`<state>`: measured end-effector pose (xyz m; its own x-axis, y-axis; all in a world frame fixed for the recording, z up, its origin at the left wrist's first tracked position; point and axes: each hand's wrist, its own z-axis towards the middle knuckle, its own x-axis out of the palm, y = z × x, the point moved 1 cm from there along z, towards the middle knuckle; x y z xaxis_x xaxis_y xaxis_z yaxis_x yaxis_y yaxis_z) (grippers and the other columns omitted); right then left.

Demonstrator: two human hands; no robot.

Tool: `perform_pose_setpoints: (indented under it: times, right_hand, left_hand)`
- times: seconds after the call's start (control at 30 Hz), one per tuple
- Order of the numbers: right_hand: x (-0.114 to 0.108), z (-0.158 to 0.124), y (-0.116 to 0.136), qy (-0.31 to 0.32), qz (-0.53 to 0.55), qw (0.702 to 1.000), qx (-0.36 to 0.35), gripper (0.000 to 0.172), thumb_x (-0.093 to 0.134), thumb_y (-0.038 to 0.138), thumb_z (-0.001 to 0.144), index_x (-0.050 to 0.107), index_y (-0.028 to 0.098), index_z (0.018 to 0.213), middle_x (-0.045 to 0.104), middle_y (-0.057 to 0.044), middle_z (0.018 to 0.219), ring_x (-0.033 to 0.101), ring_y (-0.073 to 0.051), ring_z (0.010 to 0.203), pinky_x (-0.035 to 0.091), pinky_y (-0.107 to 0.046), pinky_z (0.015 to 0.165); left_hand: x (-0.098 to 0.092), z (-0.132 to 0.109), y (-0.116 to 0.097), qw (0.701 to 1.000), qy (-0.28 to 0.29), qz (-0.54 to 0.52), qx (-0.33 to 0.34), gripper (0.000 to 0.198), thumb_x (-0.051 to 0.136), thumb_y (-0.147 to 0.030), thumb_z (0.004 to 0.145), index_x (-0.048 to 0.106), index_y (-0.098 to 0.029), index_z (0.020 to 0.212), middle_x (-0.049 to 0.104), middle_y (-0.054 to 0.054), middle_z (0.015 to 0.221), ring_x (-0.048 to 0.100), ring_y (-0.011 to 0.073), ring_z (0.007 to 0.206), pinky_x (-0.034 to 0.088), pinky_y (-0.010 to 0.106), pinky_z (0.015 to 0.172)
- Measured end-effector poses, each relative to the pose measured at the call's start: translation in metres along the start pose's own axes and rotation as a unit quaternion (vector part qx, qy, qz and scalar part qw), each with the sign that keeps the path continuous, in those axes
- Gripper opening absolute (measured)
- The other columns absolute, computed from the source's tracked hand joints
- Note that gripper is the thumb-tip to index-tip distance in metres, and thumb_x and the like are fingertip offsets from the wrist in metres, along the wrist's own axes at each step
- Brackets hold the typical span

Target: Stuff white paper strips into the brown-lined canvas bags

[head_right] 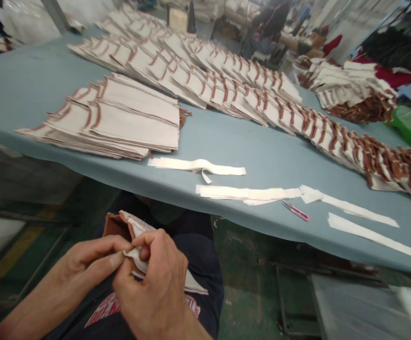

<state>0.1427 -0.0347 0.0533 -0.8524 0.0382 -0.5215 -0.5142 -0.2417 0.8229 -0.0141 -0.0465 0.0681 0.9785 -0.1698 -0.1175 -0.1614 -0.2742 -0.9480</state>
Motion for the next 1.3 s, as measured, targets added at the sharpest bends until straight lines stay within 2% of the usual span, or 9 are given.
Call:
perform_pose_setpoints:
  times: [0.17, 0.37, 0.5, 0.6, 0.73, 0.87, 0.97, 1.13, 1.3]
  right_hand:
    - [0.008, -0.005, 0.008, -0.017, 0.028, 0.999, -0.012, 0.011, 0.057, 0.018, 0.089, 0.062, 0.026, 0.096, 0.063, 0.005, 0.078, 0.065, -0.015, 0.066, 0.046, -0.028, 0.063]
    - [0.002, -0.013, 0.013, 0.03, 0.048, 0.998, -0.018, 0.043, 0.067, 0.014, 0.076, 0.063, 0.029, 0.116, 0.071, 0.001, 0.097, 0.074, -0.022, 0.087, 0.059, -0.033, 0.081]
    - [0.004, -0.013, 0.011, 0.012, 0.092, 0.996, -0.009, 0.031, 0.063, 0.02, 0.085, 0.064, 0.026, 0.115, 0.071, -0.004, 0.096, 0.074, -0.027, 0.089, 0.061, -0.041, 0.085]
    - [0.005, -0.013, 0.013, 0.024, 0.129, 0.991, -0.021, 0.025, 0.056, 0.019, 0.098, 0.065, 0.027, 0.119, 0.071, -0.003, 0.098, 0.074, -0.023, 0.09, 0.06, -0.037, 0.086]
    - [-0.003, -0.005, 0.015, 0.051, 0.149, 0.987, -0.031, 0.028, 0.054, 0.012, 0.101, 0.066, 0.028, 0.122, 0.073, -0.001, 0.098, 0.074, -0.018, 0.087, 0.059, -0.03, 0.082]
    - [-0.012, 0.025, 0.008, 0.098, 0.201, 0.969, -0.103, 0.014, 0.061, 0.015, 0.102, 0.069, 0.024, 0.108, 0.077, 0.0, 0.092, 0.075, -0.014, 0.078, 0.06, -0.024, 0.073]
    - [-0.018, 0.052, 0.005, 0.13, 0.232, 0.945, -0.19, 0.009, 0.066, 0.015, 0.104, 0.069, 0.022, 0.109, 0.083, -0.005, 0.102, 0.081, -0.015, 0.092, 0.065, -0.023, 0.082]
    - [-0.026, 0.08, 0.009, 0.252, 0.177, 0.913, -0.269, 0.012, 0.06, 0.022, 0.115, 0.07, 0.022, 0.108, 0.088, -0.007, 0.109, 0.085, -0.016, 0.102, 0.068, -0.025, 0.091]
    - [-0.029, 0.089, 0.012, 0.27, 0.108, 0.893, -0.342, 0.027, 0.052, 0.028, 0.119, 0.073, 0.02, 0.104, 0.089, -0.009, 0.108, 0.086, -0.018, 0.095, 0.07, -0.029, 0.085]
  left_hand:
    - [-0.006, -0.008, 0.0, 0.998, -0.052, 0.033, 0.008, 0.033, 0.067, -0.041, 0.102, 0.075, -0.022, 0.077, 0.075, -0.001, 0.073, 0.073, 0.0184, 0.069, 0.058, 0.019, 0.068]
    - [-0.017, -0.01, 0.002, 0.997, -0.036, 0.059, 0.026, 0.039, 0.056, -0.049, 0.114, 0.079, -0.021, 0.099, 0.078, 0.003, 0.092, 0.076, 0.0205, 0.085, 0.062, 0.022, 0.081]
    - [-0.019, -0.006, -0.002, 0.997, -0.015, 0.052, 0.057, 0.039, 0.054, -0.048, 0.116, 0.075, -0.022, 0.095, 0.074, 0.002, 0.089, 0.072, 0.0174, 0.08, 0.06, 0.019, 0.077]
    - [-0.016, -0.003, -0.008, 0.994, -0.052, 0.051, 0.087, 0.045, 0.057, -0.052, 0.115, 0.071, -0.023, 0.084, 0.071, -0.001, 0.082, 0.068, 0.0148, 0.074, 0.058, 0.016, 0.072]
    - [-0.021, -0.005, -0.006, 0.987, -0.095, 0.055, 0.118, 0.052, 0.06, -0.058, 0.113, 0.069, -0.023, 0.076, 0.066, -0.003, 0.072, 0.063, 0.0123, 0.065, 0.054, 0.013, 0.065]
    - [-0.036, -0.01, 0.002, 0.99, -0.066, 0.067, 0.107, 0.046, 0.063, -0.057, 0.112, 0.074, -0.024, 0.083, 0.071, -0.003, 0.076, 0.066, 0.0123, 0.068, 0.054, 0.013, 0.066]
    - [-0.043, -0.01, 0.002, 0.992, -0.044, 0.044, 0.114, 0.048, 0.064, -0.062, 0.111, 0.077, -0.024, 0.084, 0.075, -0.002, 0.079, 0.07, 0.0129, 0.072, 0.056, 0.013, 0.069]
    - [-0.044, -0.007, -0.003, 0.991, -0.027, 0.015, 0.13, 0.049, 0.067, -0.062, 0.11, 0.077, -0.023, 0.081, 0.074, -0.001, 0.077, 0.071, 0.0132, 0.072, 0.058, 0.014, 0.072]
    - [-0.046, -0.009, -0.004, 0.99, -0.044, 0.033, 0.134, 0.057, 0.066, -0.066, 0.108, 0.073, -0.021, 0.074, 0.07, 0.0, 0.072, 0.067, 0.0137, 0.066, 0.057, 0.016, 0.066]
